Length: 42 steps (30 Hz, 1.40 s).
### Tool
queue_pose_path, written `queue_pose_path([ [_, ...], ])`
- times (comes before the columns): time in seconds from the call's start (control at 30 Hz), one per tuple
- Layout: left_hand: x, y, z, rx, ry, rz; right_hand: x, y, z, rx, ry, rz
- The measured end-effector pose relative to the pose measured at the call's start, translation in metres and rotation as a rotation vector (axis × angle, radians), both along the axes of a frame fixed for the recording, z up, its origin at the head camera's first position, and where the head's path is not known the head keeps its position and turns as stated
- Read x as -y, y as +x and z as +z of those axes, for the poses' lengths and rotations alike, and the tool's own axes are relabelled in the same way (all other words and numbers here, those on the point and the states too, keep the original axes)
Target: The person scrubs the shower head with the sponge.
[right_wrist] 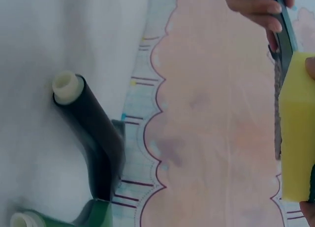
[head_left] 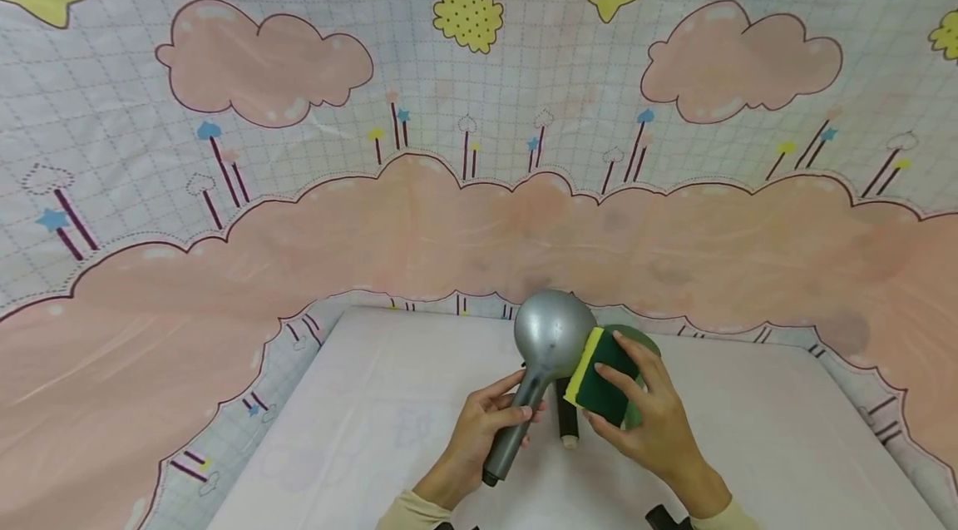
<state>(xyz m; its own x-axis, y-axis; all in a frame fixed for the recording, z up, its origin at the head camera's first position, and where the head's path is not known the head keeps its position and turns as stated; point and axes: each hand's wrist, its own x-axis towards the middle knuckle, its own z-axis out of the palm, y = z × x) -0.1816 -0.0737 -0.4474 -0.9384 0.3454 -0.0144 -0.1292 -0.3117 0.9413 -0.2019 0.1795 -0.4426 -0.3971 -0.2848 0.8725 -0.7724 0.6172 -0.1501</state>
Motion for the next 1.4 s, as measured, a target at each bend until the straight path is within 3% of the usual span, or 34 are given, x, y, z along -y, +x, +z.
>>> queue_pose_path([
  [0.33,-0.001,0.001,0.002,0.026,0.004,0.012,0.016,0.01,-0.004,-0.025,0.017,0.061],
  [0.63,0.001,0.001,0.002,-0.011,-0.023,-0.007,0.008,0.003,0.003,-0.063,-0.001,0.048],
  [1.13,0.006,0.006,-0.005,-0.023,-0.048,-0.027,0.0,0.0,0.001,0.043,-0.029,-0.013],
  [1.4,-0.001,0.005,-0.007,-0.028,-0.027,-0.004,0.014,0.006,-0.007,0.05,-0.006,0.042],
])
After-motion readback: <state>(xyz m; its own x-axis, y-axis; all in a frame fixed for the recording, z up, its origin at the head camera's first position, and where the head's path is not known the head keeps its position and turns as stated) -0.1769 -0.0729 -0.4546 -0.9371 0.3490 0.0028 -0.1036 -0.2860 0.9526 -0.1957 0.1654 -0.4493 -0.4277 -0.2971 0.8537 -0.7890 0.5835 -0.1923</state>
